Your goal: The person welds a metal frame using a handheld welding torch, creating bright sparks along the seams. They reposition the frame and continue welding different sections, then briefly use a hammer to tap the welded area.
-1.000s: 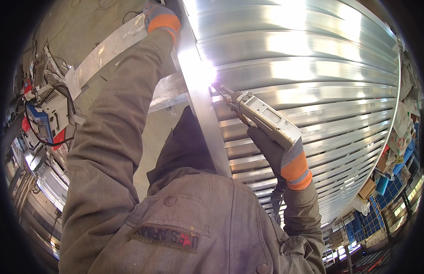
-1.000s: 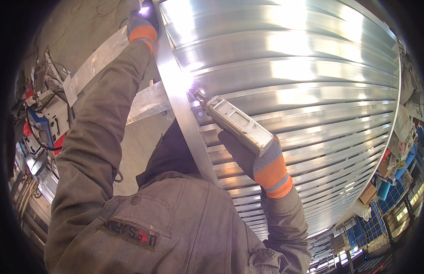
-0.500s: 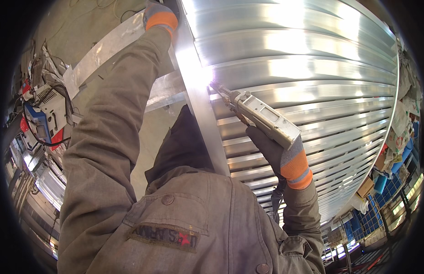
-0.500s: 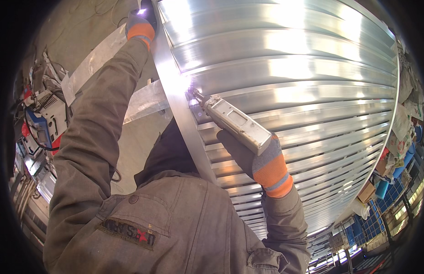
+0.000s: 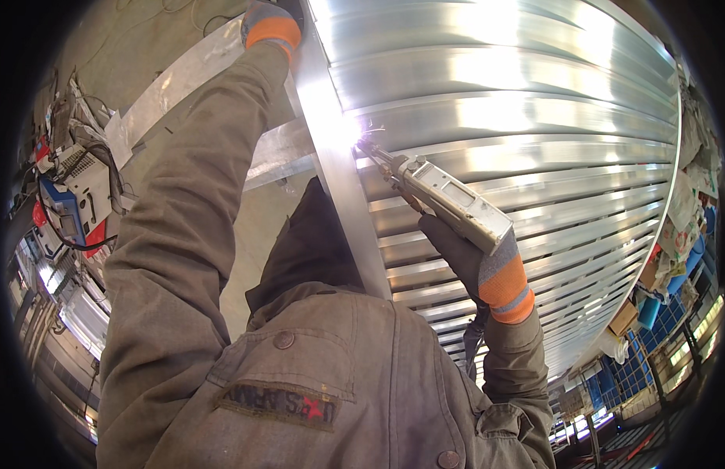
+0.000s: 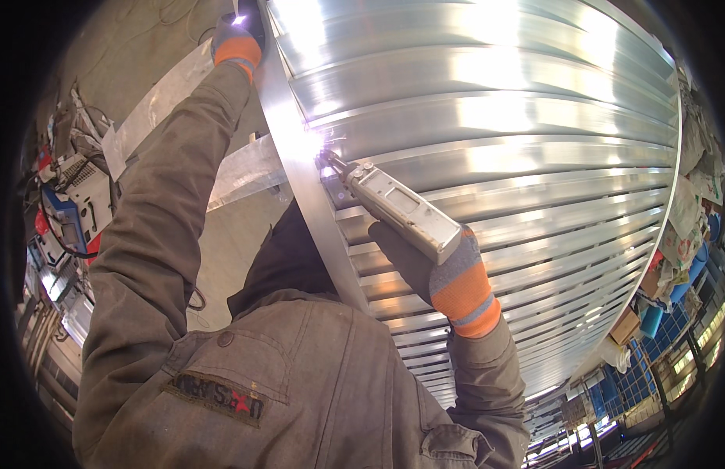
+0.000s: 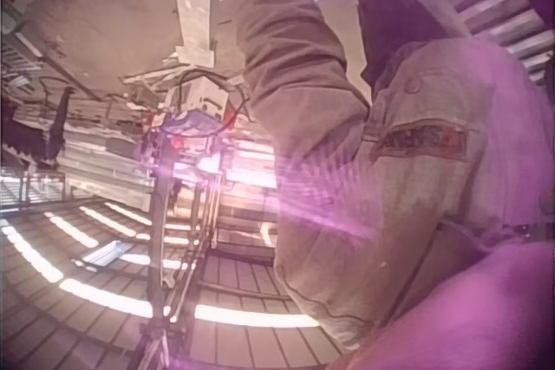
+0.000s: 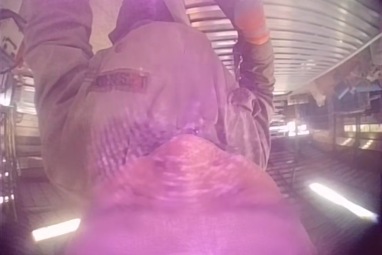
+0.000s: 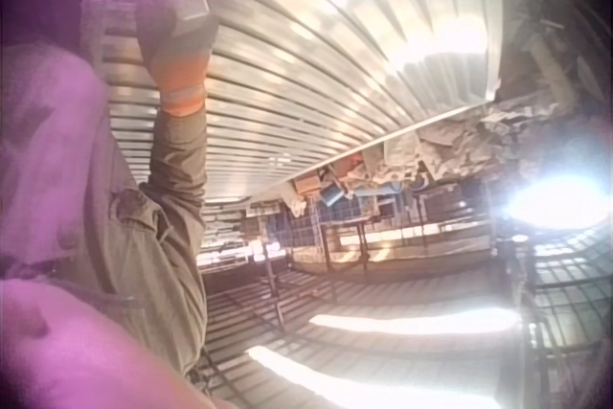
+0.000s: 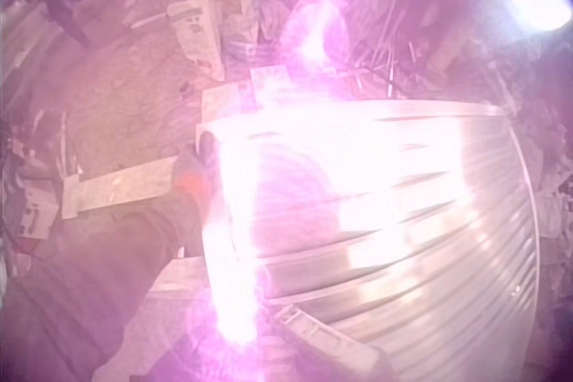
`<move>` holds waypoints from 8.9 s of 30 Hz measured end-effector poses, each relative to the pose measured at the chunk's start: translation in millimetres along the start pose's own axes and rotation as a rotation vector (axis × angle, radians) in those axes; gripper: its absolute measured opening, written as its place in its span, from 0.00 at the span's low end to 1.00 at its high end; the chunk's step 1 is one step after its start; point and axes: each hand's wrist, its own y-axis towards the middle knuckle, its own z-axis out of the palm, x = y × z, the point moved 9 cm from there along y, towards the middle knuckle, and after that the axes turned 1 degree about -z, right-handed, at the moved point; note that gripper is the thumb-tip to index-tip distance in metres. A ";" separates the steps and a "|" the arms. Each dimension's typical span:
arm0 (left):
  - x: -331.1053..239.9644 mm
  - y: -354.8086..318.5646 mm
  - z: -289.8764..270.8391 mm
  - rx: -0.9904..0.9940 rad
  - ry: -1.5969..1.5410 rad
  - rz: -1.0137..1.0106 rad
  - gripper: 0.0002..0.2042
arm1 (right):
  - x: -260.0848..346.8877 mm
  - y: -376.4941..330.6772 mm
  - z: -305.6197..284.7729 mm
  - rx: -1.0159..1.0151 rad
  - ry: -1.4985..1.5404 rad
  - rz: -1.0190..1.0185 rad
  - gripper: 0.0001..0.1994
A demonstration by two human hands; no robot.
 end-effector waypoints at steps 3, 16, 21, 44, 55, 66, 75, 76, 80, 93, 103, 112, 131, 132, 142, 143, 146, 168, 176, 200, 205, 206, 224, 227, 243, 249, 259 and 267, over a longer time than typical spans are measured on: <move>0.2 14.4 21.2 -0.025 0.164 0.139 0.17 | 1.0 -0.6 -1.1 -0.003 0.027 0.009 0.20; 4.7 -10.2 -7.1 -0.018 -0.270 -0.010 0.16 | -1.1 -1.3 -1.4 -0.040 0.087 0.091 0.17; 6.5 -11.5 -2.5 -0.014 -0.293 -0.014 0.16 | -1.0 -1.6 -1.3 -0.024 0.072 0.117 0.17; 11.2 -18.3 -42.0 -0.088 -0.441 -0.051 0.14 | -3.0 -6.1 -2.3 0.057 -0.064 0.165 0.16; 15.0 -11.3 -25.4 -0.111 -0.474 -0.074 0.15 | -3.8 -6.7 -1.7 0.074 -0.052 0.152 0.16; 9.4 -20.0 -73.8 -0.044 -0.543 -0.157 0.13 | 1.6 1.6 -4.4 0.027 -0.144 0.103 0.17; -2.6 -38.6 -98.7 -0.229 -0.416 0.027 0.11 | 8.3 8.9 -7.0 0.135 -0.129 0.289 0.19; 0.1 -40.1 -103.4 -0.236 -0.504 -0.012 0.11 | 6.6 7.6 -8.6 0.150 -0.125 0.341 0.20; -15.9 -60.7 -122.0 -0.014 -0.548 -0.071 0.12 | 18.3 16.6 -11.9 0.131 -0.203 0.265 0.21; -20.5 -56.4 -111.0 0.248 -0.464 -0.081 0.16 | 13.0 31.5 -12.7 0.247 -0.219 0.285 0.23; -17.5 -72.6 -167.9 0.064 -0.464 -0.125 0.25 | 18.8 9.3 -45.9 0.001 0.069 0.196 0.22; -7.8 -72.6 -171.3 0.056 -0.623 -0.371 0.21 | -2.3 9.6 -27.2 -0.008 0.159 0.093 0.20; -85.3 -85.2 -327.0 0.319 -1.207 0.416 0.20 | 18.9 20.4 -41.3 -0.094 0.272 0.183 0.20; -104.2 -90.0 -330.9 0.498 -1.091 0.443 0.20 | 23.4 25.1 -40.4 -0.106 0.328 0.170 0.20; -209.7 -142.3 -330.8 0.991 -0.320 0.725 0.22 | 18.1 59.3 -39.8 -0.079 0.418 0.205 0.19; -213.3 -144.3 -327.4 0.975 -0.287 0.753 0.20 | 18.1 61.2 -40.8 -0.114 0.426 0.182 0.19; -219.2 -141.6 -317.1 0.973 -0.214 0.771 0.21 | 12.7 62.5 -41.5 -0.118 0.438 0.182 0.19; -226.9 -140.4 -320.5 1.047 -0.223 0.834 0.16 | -6.8 75.7 -27.1 0.030 0.516 0.226 0.21; -221.8 -140.2 -327.1 1.041 -0.247 0.852 0.15 | -3.1 78.7 -21.2 0.008 0.443 0.174 0.20; -226.3 -135.7 -324.5 0.990 -0.177 0.966 0.16 | 35.4 78.5 -16.7 -0.114 0.097 -0.131 0.15; -225.4 -132.9 -320.3 0.987 -0.244 0.967 0.14 | 30.8 73.9 -12.7 -0.060 0.195 0.029 0.17; -225.7 -132.9 -319.7 0.979 -0.237 0.973 0.14 | 34.7 74.0 -14.3 -0.085 0.197 -0.013 0.17; -226.0 -132.7 -322.1 0.947 -0.197 1.012 0.17 | 39.4 77.8 -17.2 -0.072 0.137 0.006 0.15; -226.3 -132.6 -321.0 0.960 -0.211 1.010 0.18 | 37.0 77.0 -14.4 -0.022 0.160 0.058 0.18; -235.7 -130.8 -316.1 0.838 -0.174 1.056 0.18 | 41.9 77.7 -20.0 -0.039 0.075 -0.015 0.16; -237.1 -130.4 -313.4 0.837 -0.225 1.069 0.19 | 37.9 74.0 -17.1 0.082 0.107 0.104 0.19; -228.0 -131.9 -325.7 0.895 -0.201 1.026 0.16 | 39.9 72.3 -19.3 0.052 0.088 0.104 0.19; -224.7 -132.8 -330.1 0.854 -0.246 1.039 0.16 | 51.9 71.7 -21.7 0.092 -0.098 0.007 0.19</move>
